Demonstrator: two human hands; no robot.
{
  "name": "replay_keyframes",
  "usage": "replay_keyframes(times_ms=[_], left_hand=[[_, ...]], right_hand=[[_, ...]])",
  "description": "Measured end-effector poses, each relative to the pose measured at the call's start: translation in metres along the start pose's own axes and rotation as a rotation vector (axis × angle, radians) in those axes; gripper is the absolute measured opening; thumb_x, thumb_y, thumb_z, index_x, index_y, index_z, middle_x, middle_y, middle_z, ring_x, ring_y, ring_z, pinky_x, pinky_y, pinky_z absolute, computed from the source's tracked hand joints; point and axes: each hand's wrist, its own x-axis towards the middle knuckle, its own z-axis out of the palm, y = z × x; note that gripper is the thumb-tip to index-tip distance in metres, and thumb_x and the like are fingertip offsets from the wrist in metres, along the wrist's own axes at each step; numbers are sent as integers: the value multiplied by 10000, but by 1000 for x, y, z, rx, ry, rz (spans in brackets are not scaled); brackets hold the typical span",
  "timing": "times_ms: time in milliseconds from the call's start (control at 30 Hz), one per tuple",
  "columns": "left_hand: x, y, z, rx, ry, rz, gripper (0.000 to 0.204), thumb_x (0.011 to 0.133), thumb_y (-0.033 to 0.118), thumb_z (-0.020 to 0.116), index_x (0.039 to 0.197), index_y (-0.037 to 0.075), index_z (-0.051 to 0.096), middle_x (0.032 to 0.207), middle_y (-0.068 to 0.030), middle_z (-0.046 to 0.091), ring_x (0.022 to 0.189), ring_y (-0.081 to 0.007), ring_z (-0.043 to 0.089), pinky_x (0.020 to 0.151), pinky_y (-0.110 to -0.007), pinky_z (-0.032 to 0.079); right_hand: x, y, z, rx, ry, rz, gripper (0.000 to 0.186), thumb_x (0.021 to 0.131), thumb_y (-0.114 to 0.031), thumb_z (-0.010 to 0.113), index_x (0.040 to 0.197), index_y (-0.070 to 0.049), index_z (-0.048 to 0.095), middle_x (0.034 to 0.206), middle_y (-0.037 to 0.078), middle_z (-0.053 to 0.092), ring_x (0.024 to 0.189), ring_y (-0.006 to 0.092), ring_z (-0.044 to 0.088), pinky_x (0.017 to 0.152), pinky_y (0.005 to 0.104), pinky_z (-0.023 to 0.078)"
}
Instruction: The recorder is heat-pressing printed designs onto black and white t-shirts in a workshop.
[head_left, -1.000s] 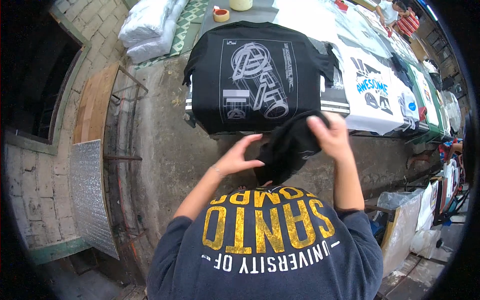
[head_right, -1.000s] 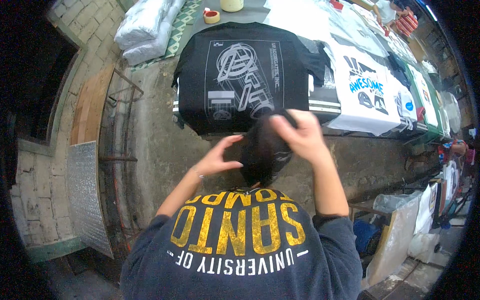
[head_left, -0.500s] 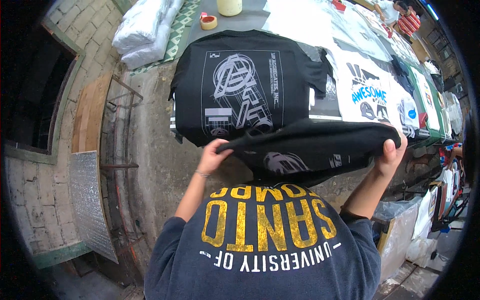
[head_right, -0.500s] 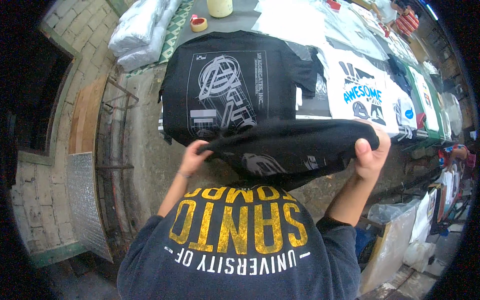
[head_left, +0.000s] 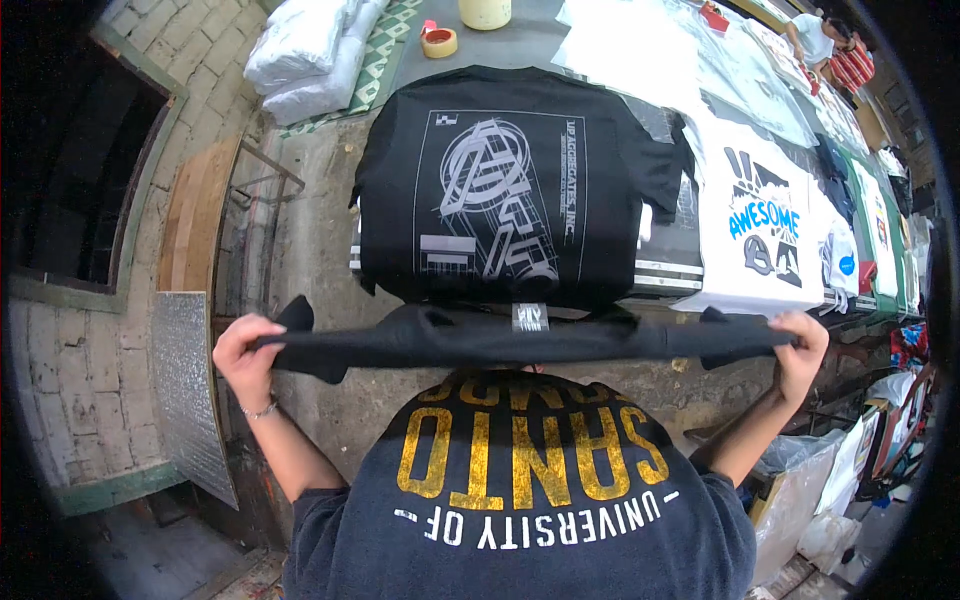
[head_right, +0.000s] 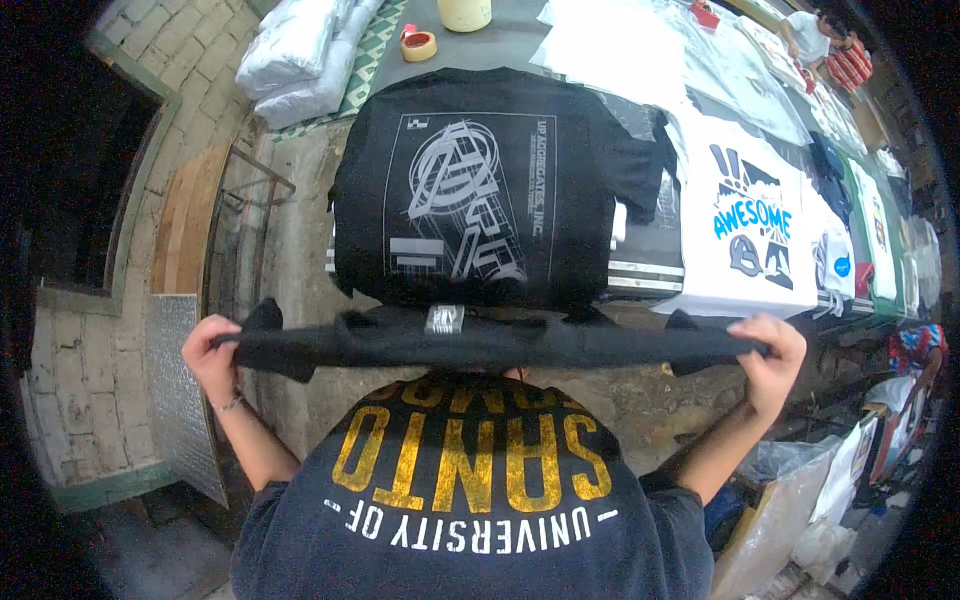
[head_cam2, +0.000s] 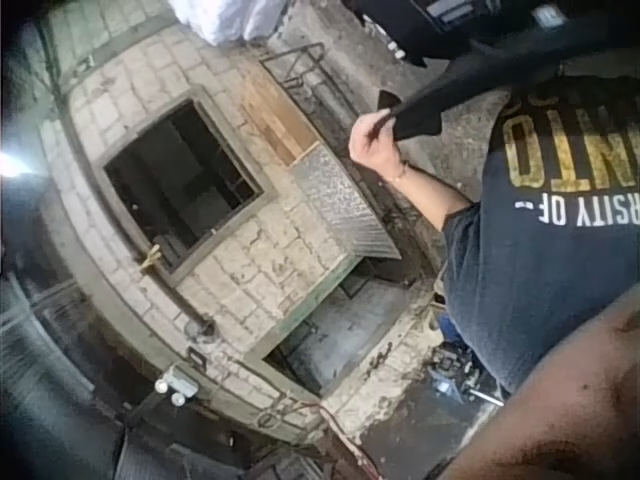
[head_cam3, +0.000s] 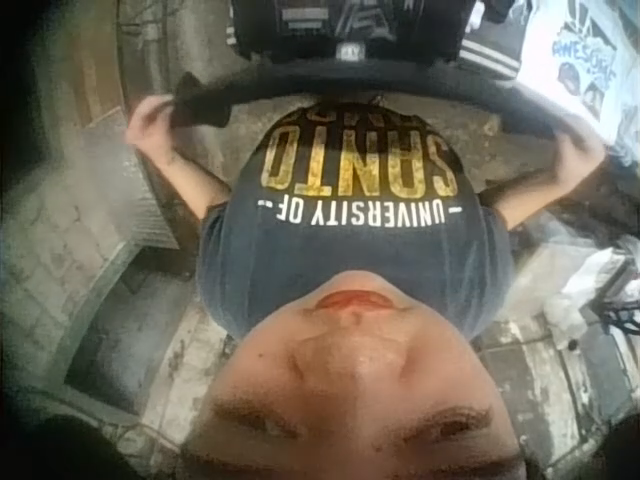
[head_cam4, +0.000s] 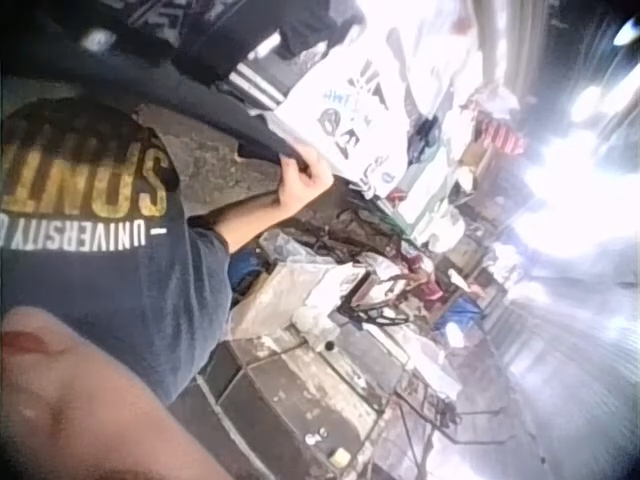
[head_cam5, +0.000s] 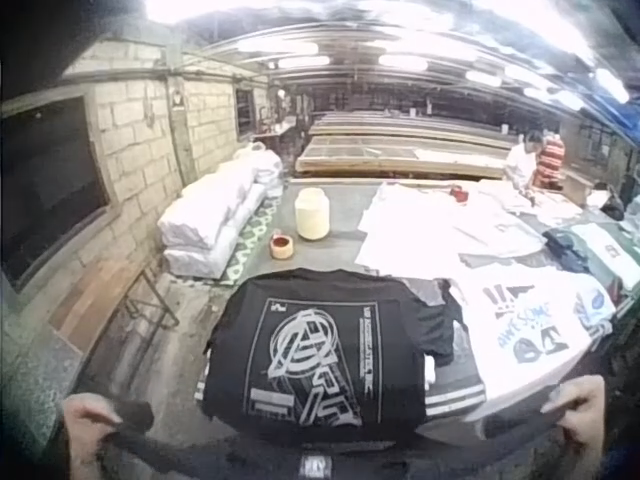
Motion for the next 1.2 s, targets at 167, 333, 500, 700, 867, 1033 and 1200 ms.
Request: replay_keyframes(times_ms=[167,333,500,700,867,1033,1200], left_hand=[[78,-6,-9,-134,-86,127,239,715,168,746,806,8,593,730,-70,605,692,-166,567,621,-267,431],[227,-64,39,12,-117,48,115,805,29,649,897,2,586,871,-37,595,823,-118,547,768,-241,433],[347,-186,159,-239,-408,-162,119,844,72,661,935,22,603,850,14,618,811,-47,543,748,-198,429],[372,-369,305,-405,-566,-402,129,852,130,673,930,52,605,791,42,607,734,-30,523,651,-173,410],[372,-366,290,-435,-484,-316,120,861,79,651,968,50,602,831,27,619,760,-25,528,683,-160,415],[370,-380,291,-308,-600,-380,182,843,116,674,987,45,590,868,15,617,812,-35,532,733,-192,428],[374,-391,255,-1,-882,-422,366,767,179,740,1062,28,585,979,-16,599,910,-88,532,806,-254,441]], right_hand=[[32,4,-9,-81,155,-2,148,642,-40,628,778,13,651,783,72,638,769,195,594,763,296,440],[168,4,44,-174,158,193,167,733,-66,671,874,25,673,840,60,652,797,135,584,765,252,434],[306,125,150,-4,-100,382,334,770,-226,740,997,7,668,893,66,663,838,125,587,796,249,440],[347,327,249,-76,-282,605,500,763,-345,743,1112,-3,638,1124,131,634,1071,198,562,937,310,404],[345,313,243,151,-162,642,362,774,-213,749,1041,15,659,932,43,668,860,105,596,773,228,446],[349,340,258,-60,-205,559,332,788,-272,734,995,-18,681,884,32,661,801,95,580,731,229,442],[339,360,204,-337,-550,816,732,678,-429,788,1265,-83,520,1021,140,629,907,187,564,815,314,429]])
